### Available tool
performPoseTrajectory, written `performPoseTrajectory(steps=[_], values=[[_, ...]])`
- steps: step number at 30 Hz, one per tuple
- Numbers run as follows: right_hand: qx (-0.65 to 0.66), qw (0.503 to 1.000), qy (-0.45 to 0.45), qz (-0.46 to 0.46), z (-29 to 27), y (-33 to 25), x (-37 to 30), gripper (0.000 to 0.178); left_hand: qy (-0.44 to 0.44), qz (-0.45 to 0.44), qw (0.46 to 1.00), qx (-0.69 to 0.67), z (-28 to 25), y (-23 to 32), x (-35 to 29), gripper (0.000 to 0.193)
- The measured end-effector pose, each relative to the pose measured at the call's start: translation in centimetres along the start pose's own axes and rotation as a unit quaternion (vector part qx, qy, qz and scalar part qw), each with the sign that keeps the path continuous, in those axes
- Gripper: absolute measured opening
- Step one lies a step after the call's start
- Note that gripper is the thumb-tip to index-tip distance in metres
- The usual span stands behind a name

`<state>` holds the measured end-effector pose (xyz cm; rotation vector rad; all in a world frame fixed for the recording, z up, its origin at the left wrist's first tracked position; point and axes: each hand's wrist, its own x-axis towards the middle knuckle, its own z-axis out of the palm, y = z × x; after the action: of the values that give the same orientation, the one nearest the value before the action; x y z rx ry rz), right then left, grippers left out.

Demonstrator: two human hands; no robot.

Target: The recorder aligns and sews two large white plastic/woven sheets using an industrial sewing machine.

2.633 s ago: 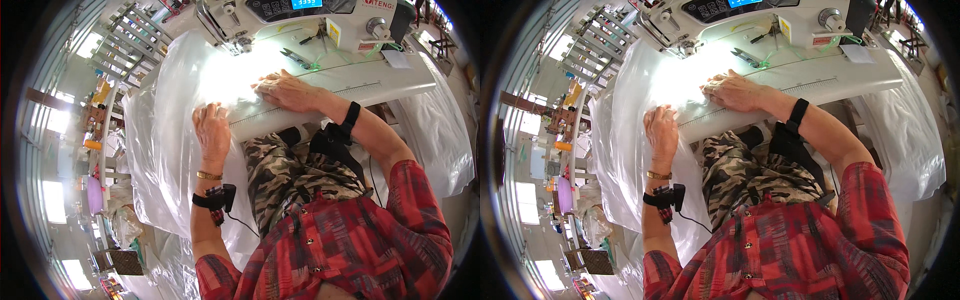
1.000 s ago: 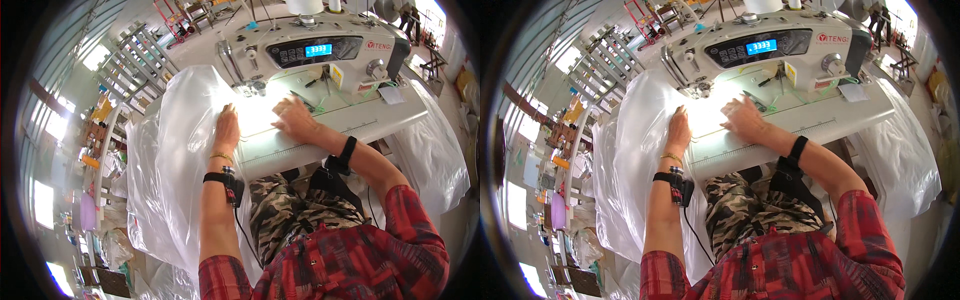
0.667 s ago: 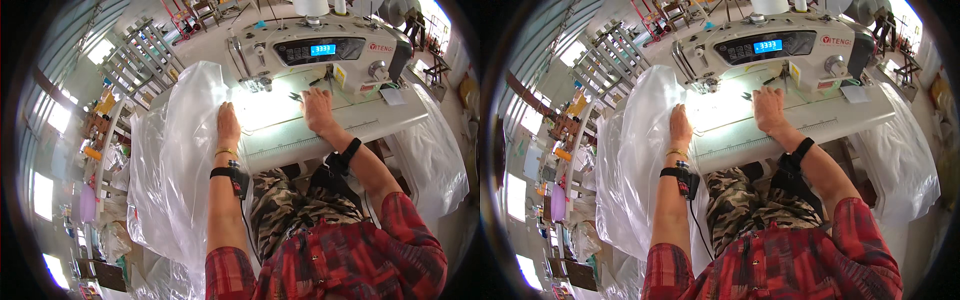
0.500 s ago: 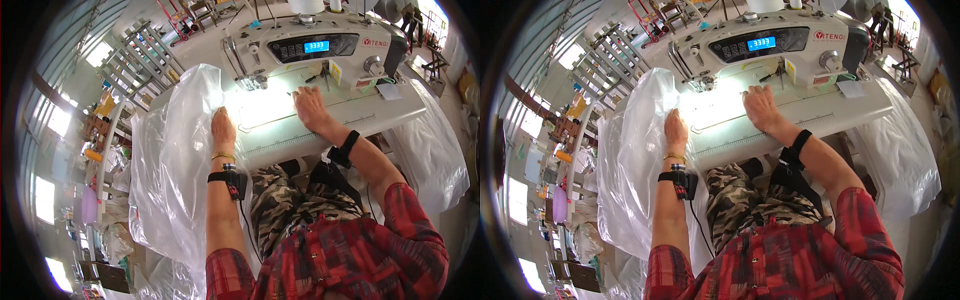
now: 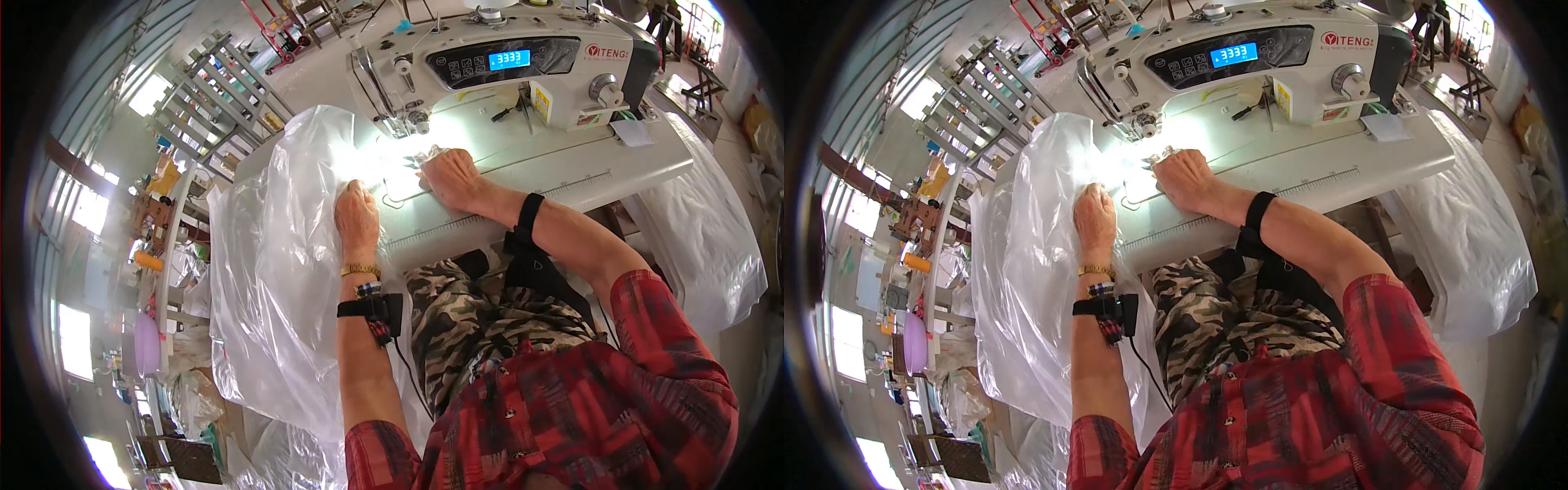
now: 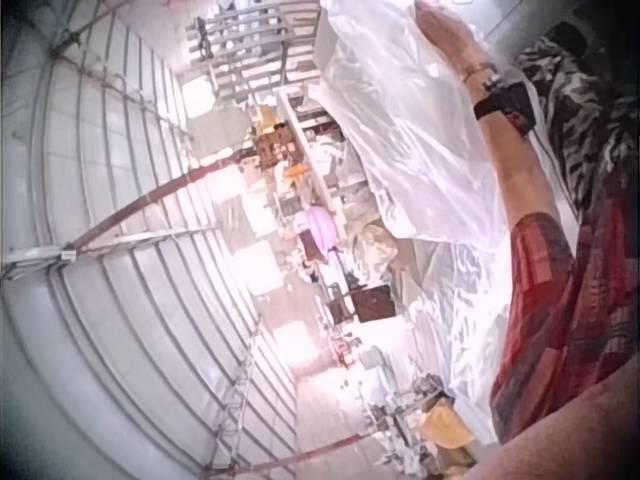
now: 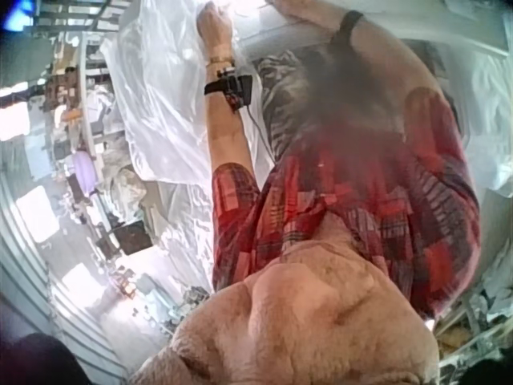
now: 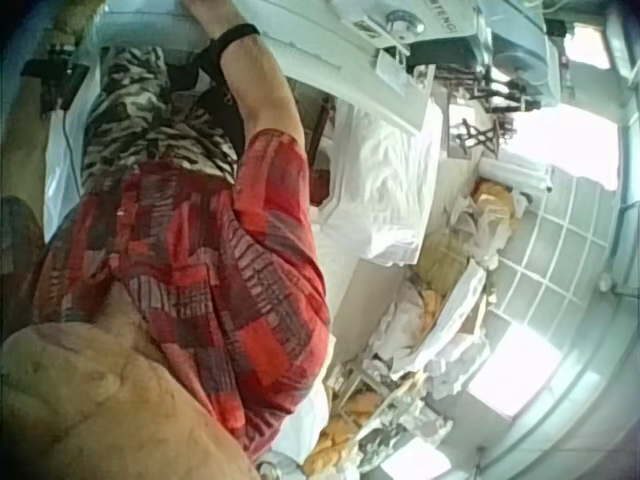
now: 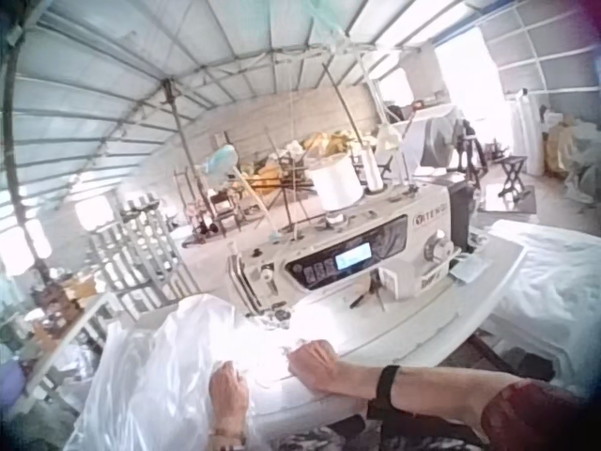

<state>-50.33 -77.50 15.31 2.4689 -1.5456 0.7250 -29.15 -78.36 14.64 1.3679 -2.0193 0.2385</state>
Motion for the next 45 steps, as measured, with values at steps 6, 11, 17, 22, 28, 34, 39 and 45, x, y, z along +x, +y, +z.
performPoseTrajectory(steps=[6,11,17,22,28,34,39,45], values=[[-0.07,0.996,-0.018,-0.046,0.1,0.2,1.0,0.012,-0.003,-0.005,1.0,-0.018,-0.2,0.2,0.1,0.007],[-0.078,0.995,-0.043,-0.049,-0.5,0.1,1.2,0.011,0.01,0.0,1.0,-0.026,-0.2,0.1,0.4,0.008],[-0.016,1.0,-0.009,0.0,0.5,4.5,-2.2,0.019,0.004,-0.009,1.0,-0.026,-0.1,0.2,0.7,0.009],[-0.036,0.996,0.002,0.082,-2.6,6.6,-4.6,0.029,0.042,0.009,0.998,-0.054,0.0,0.1,0.3,0.007],[-0.008,0.991,0.131,-0.013,-6.0,1.3,-7.2,0.043,0.099,0.019,0.981,-0.166,-3.9,3.4,0.4,0.007],[0.626,0.775,0.007,0.09,-4.8,-8.6,-10.2,0.058,-0.088,0.158,0.981,-0.064,-11.1,13.6,0.2,0.007],[0.75,0.611,-0.103,0.233,-4.1,-10.2,-12.8,0.038,-0.25,0.135,0.946,-0.153,-12.9,15.1,-0.5,0.01],[0.704,0.701,0.035,0.103,-5.8,-8.0,-15.9,0.029,-0.155,0.188,0.885,-0.397,-15.7,12.4,-0.1,0.027]])
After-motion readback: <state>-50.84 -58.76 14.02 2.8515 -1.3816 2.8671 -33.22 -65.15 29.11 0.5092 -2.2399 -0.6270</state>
